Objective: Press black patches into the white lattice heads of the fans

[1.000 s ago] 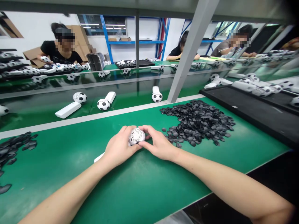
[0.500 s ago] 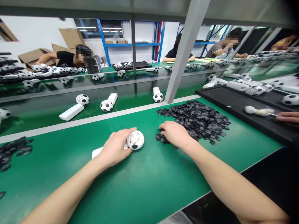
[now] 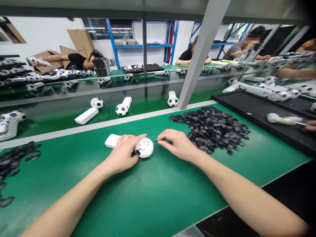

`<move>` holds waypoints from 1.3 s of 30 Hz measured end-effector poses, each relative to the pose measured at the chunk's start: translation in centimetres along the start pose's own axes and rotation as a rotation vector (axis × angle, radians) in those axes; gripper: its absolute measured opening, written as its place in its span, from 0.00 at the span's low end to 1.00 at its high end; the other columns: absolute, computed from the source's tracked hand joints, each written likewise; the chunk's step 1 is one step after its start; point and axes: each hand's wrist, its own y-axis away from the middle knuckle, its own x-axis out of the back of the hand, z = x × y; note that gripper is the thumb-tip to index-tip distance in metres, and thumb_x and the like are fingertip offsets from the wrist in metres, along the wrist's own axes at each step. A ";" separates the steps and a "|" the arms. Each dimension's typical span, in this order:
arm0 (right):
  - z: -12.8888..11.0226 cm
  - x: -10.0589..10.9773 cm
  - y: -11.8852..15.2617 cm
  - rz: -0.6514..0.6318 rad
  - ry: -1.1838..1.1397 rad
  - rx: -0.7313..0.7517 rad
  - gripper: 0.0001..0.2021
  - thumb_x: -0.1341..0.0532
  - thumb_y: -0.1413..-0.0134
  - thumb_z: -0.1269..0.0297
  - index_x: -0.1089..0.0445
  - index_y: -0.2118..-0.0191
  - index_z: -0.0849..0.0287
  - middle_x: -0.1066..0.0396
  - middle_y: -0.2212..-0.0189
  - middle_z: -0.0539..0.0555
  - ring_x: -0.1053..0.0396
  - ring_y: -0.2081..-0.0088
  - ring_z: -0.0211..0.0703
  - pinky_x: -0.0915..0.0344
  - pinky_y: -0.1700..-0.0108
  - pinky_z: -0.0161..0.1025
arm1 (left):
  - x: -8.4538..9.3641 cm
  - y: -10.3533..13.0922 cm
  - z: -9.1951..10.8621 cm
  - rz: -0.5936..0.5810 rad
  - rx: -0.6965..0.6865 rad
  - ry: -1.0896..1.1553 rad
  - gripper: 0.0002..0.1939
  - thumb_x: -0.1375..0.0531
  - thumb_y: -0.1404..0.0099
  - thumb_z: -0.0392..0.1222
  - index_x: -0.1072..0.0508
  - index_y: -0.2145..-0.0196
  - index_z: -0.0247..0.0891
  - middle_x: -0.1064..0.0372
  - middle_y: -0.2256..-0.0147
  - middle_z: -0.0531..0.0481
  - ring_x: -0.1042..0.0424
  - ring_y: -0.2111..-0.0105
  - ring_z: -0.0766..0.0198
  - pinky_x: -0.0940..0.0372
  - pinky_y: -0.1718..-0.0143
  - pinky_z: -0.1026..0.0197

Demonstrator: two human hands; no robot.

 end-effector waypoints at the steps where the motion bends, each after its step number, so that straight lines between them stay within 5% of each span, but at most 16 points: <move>1: -0.3 0.0 0.1 0.002 -0.027 0.047 0.04 0.44 0.44 0.71 0.32 0.66 0.60 0.30 0.67 0.51 0.34 0.65 0.38 0.39 0.61 0.35 | 0.0 0.0 0.1 -0.014 0.003 0.010 0.35 0.44 0.50 0.34 0.45 0.43 0.45 0.37 0.52 0.48 0.42 0.50 0.53 0.53 0.45 0.48; 5: -0.8 -0.7 0.4 -0.073 -0.034 0.232 0.06 0.46 0.42 0.70 0.33 0.62 0.60 0.30 0.66 0.53 0.34 0.63 0.39 0.40 0.60 0.38 | -0.1 -0.1 0.7 -0.024 0.052 0.021 0.40 0.38 0.51 0.55 0.45 0.44 0.41 0.38 0.50 0.45 0.44 0.49 0.51 0.62 0.42 0.43; 9: -1.1 -1.9 0.4 -0.017 -0.050 0.312 0.06 0.45 0.42 0.71 0.31 0.64 0.60 0.30 0.66 0.54 0.35 0.63 0.40 0.41 0.60 0.39 | -0.5 -0.2 0.9 0.016 0.091 0.011 0.41 0.40 0.53 0.62 0.42 0.45 0.40 0.37 0.51 0.44 0.42 0.49 0.50 0.61 0.43 0.42; 16: -1.5 -2.9 0.0 0.013 -0.325 0.030 0.03 0.40 0.48 0.74 0.33 0.70 0.60 0.35 0.71 0.50 0.36 0.67 0.36 0.39 0.63 0.34 | -0.8 -0.2 1.2 0.076 0.125 0.004 0.33 0.41 0.48 0.59 0.39 0.48 0.41 0.35 0.53 0.46 0.41 0.50 0.53 0.60 0.43 0.42; 24: -1.2 -3.2 0.0 0.023 -0.395 -0.017 0.04 0.39 0.48 0.71 0.35 0.71 0.59 0.38 0.72 0.48 0.38 0.69 0.35 0.39 0.65 0.33 | -0.8 -0.1 1.4 0.065 0.119 0.031 0.29 0.43 0.45 0.54 0.39 0.48 0.39 0.35 0.53 0.46 0.40 0.50 0.55 0.62 0.42 0.42; 32: -1.3 -3.5 0.0 -0.032 -0.478 -0.131 0.18 0.40 0.48 0.67 0.41 0.51 0.56 0.37 0.54 0.54 0.38 0.53 0.42 0.37 0.55 0.40 | -0.6 0.0 1.4 0.052 0.094 0.066 0.28 0.43 0.44 0.52 0.39 0.48 0.38 0.34 0.54 0.47 0.40 0.52 0.54 0.62 0.43 0.41; 39: -1.4 -3.8 -0.2 -0.087 -0.536 -0.186 0.15 0.44 0.45 0.67 0.41 0.50 0.55 0.35 0.54 0.53 0.35 0.56 0.43 0.36 0.55 0.42 | -0.6 -0.2 1.7 0.114 0.063 0.114 0.24 0.43 0.43 0.51 0.35 0.51 0.37 0.32 0.59 0.45 0.37 0.59 0.53 0.42 0.56 0.49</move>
